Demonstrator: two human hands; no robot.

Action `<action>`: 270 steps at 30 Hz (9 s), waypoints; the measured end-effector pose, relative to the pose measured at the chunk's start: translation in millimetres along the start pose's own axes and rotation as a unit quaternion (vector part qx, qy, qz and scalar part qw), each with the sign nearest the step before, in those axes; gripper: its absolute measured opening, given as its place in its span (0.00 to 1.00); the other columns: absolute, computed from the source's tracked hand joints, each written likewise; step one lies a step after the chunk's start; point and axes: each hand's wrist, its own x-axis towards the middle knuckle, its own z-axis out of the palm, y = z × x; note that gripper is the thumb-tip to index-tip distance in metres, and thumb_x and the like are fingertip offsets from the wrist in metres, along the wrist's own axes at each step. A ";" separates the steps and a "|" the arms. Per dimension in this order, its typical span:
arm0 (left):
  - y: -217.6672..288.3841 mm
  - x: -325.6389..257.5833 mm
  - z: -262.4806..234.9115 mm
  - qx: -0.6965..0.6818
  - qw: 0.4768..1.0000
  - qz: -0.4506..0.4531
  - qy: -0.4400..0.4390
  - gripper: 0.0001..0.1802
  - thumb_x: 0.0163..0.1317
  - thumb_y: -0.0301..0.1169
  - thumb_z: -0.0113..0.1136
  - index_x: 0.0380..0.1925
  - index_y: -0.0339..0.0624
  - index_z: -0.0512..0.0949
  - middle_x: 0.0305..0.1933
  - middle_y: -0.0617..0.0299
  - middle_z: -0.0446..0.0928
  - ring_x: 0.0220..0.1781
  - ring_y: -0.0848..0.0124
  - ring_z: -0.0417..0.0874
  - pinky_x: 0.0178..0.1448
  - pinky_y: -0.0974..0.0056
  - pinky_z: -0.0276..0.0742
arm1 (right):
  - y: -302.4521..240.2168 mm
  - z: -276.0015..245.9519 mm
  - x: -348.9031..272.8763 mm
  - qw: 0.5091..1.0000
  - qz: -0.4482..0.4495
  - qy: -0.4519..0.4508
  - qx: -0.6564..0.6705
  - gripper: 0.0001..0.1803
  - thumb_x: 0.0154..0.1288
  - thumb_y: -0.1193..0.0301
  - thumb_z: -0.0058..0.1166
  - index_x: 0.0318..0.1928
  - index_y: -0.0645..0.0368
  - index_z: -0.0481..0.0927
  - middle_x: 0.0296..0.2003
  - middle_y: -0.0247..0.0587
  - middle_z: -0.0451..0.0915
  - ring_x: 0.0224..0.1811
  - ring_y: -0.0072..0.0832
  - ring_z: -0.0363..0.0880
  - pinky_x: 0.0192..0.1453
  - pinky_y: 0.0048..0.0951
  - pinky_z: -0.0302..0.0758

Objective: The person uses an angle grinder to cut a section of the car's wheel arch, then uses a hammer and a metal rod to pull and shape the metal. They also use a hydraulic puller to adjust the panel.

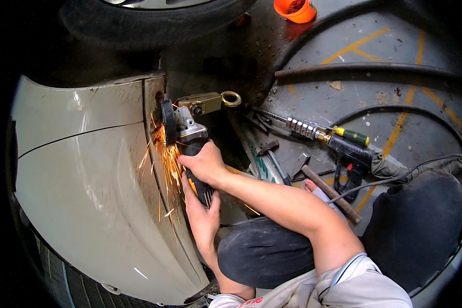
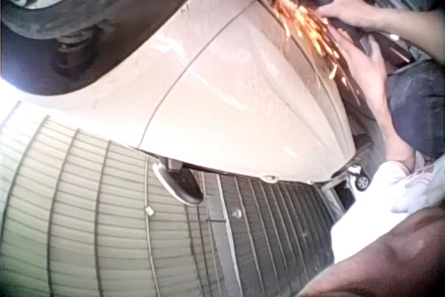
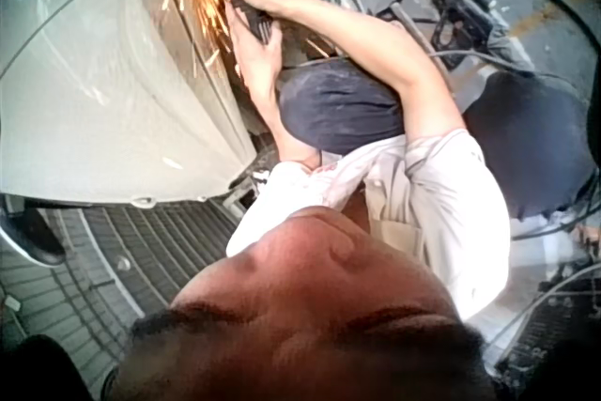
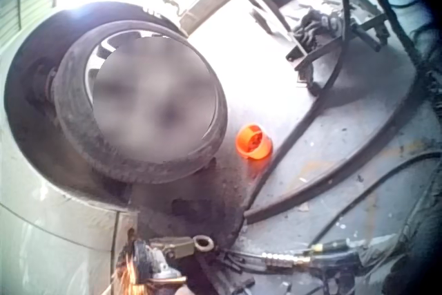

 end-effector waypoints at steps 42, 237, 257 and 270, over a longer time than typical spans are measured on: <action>-8.0 -24.9 -25.3 0.061 0.998 -0.002 -0.034 0.48 0.58 0.36 0.65 0.74 0.44 0.48 0.61 0.42 0.68 0.57 0.41 0.76 0.56 0.46 0.76 | 3.4 7.7 -36.1 0.999 0.017 -0.022 0.028 0.15 0.49 0.71 0.67 0.36 0.65 0.79 0.30 0.36 0.80 0.29 0.22 0.76 0.34 0.28 0.75; -13.0 133.8 107.0 -0.658 0.735 -0.026 -0.164 0.35 0.55 0.28 0.73 0.62 0.36 0.68 0.60 0.56 0.74 0.62 0.66 0.75 0.68 0.61 0.69 | -18.9 -86.8 33.3 0.784 -0.190 -0.010 -0.591 0.14 0.56 0.73 0.55 0.44 0.62 0.71 0.40 0.54 0.73 0.44 0.50 0.77 0.44 0.48 0.77; -10.0 191.2 121.1 -0.681 0.728 0.076 0.029 0.41 0.55 0.23 0.71 0.64 0.39 0.56 0.53 0.55 0.72 0.55 0.64 0.77 0.64 0.56 0.74 | 8.8 -94.0 127.0 0.839 -0.273 -0.122 -0.454 0.12 0.49 0.80 0.55 0.37 0.60 0.77 0.39 0.51 0.81 0.47 0.52 0.79 0.50 0.46 0.77; -0.8 176.9 116.1 -0.647 0.759 -0.025 0.068 0.22 0.58 0.30 0.71 0.50 0.36 0.73 0.45 0.53 0.79 0.47 0.65 0.82 0.55 0.58 0.81 | -4.8 -92.3 103.4 0.863 -0.119 -0.144 -0.470 0.11 0.50 0.79 0.54 0.37 0.59 0.79 0.36 0.53 0.83 0.44 0.53 0.81 0.49 0.48 0.78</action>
